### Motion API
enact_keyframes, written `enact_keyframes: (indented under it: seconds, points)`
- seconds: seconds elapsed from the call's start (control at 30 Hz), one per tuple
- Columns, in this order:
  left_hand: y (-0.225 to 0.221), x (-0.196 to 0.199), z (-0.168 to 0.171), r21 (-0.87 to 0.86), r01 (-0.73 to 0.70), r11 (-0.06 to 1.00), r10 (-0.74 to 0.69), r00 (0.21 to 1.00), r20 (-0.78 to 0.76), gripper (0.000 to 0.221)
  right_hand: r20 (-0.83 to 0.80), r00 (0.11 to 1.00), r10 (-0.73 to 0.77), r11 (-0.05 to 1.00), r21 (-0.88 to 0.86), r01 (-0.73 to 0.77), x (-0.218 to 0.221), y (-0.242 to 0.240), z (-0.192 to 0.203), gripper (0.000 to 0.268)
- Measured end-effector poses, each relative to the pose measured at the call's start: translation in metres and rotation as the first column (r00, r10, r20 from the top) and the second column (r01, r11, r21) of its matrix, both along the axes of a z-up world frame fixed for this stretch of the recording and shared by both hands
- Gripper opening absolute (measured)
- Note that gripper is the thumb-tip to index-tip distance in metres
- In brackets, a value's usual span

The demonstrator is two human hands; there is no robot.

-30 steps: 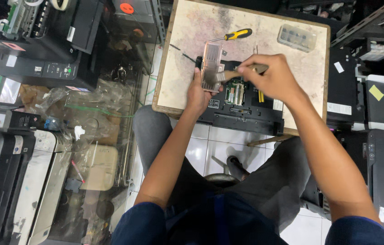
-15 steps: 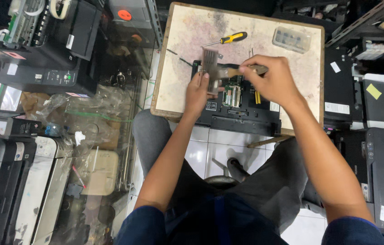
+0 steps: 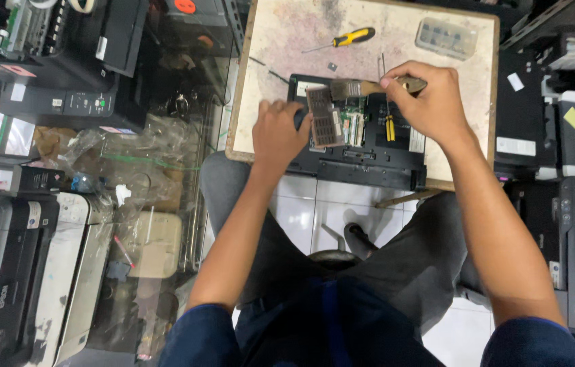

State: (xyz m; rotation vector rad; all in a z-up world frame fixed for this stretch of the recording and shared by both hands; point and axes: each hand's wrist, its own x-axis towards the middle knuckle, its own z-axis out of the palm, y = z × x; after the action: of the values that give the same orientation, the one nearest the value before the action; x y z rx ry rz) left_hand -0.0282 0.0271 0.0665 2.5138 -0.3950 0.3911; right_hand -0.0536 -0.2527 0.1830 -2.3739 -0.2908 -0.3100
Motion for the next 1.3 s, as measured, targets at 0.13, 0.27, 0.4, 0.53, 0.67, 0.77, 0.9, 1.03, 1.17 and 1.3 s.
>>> enact_keyframes:
  seconds: [0.13,0.27,0.4,0.53,0.67,0.77,0.9,1.03,1.17,1.3]
  points:
    - [0.013,0.006,-0.026,-0.087,0.234,0.968,-0.231,0.972,0.044,0.035,-0.033,0.999,0.005,1.0,0.017,-0.005,0.001,0.003,0.001,0.009]
    - [0.013,0.001,-0.047,-0.113,0.228,0.967,-0.242,0.961,-0.132,0.052,-0.087,0.996,0.001,0.999,0.047,0.003,0.002,0.001,-0.007,0.012]
    - [0.014,0.006,-0.05,-0.155,0.235,0.96,-0.258,0.954,-0.152,0.051,-0.177,0.977,0.119,0.992,0.064,-0.109,0.003,0.013,-0.008,0.014]
    - [0.013,0.003,-0.046,-0.162,0.205,0.965,-0.232,0.958,-0.17,0.051,-0.223,0.974,0.044,0.999,0.001,-0.045,0.029,0.029,-0.034,0.035]
    - [0.011,0.002,-0.048,-0.181,0.2,0.963,-0.232,0.958,-0.171,0.053,0.116,0.989,0.087,0.996,-0.016,-0.085,0.062,0.033,-0.063,0.024]
    - [0.011,0.003,-0.056,-0.187,0.186,0.964,-0.219,0.96,-0.177,0.064,0.183,0.977,0.109,0.994,-0.026,-0.106,0.074,0.037,-0.068,0.019]
    - [0.011,0.0,-0.048,-0.263,0.13,0.956,-0.195,0.952,-0.237,0.099,0.123,0.992,0.005,0.984,0.178,-0.027,0.075,0.027,-0.063,0.019]
    - [0.012,0.003,-0.052,-0.3,0.091,0.95,-0.187,0.932,-0.31,0.108,-0.409,0.9,0.153,0.984,0.149,-0.099,0.063,0.022,-0.032,0.021]
    - [0.011,0.004,-0.057,-0.306,0.103,0.946,-0.194,0.939,-0.282,0.111,-0.018,0.992,0.124,0.992,0.03,-0.123,0.067,0.014,-0.052,0.023]
    - [0.011,0.004,-0.053,-0.303,0.097,0.948,-0.189,0.938,-0.291,0.11,-0.402,0.895,0.192,0.978,0.154,-0.14,0.061,0.017,-0.024,0.017]
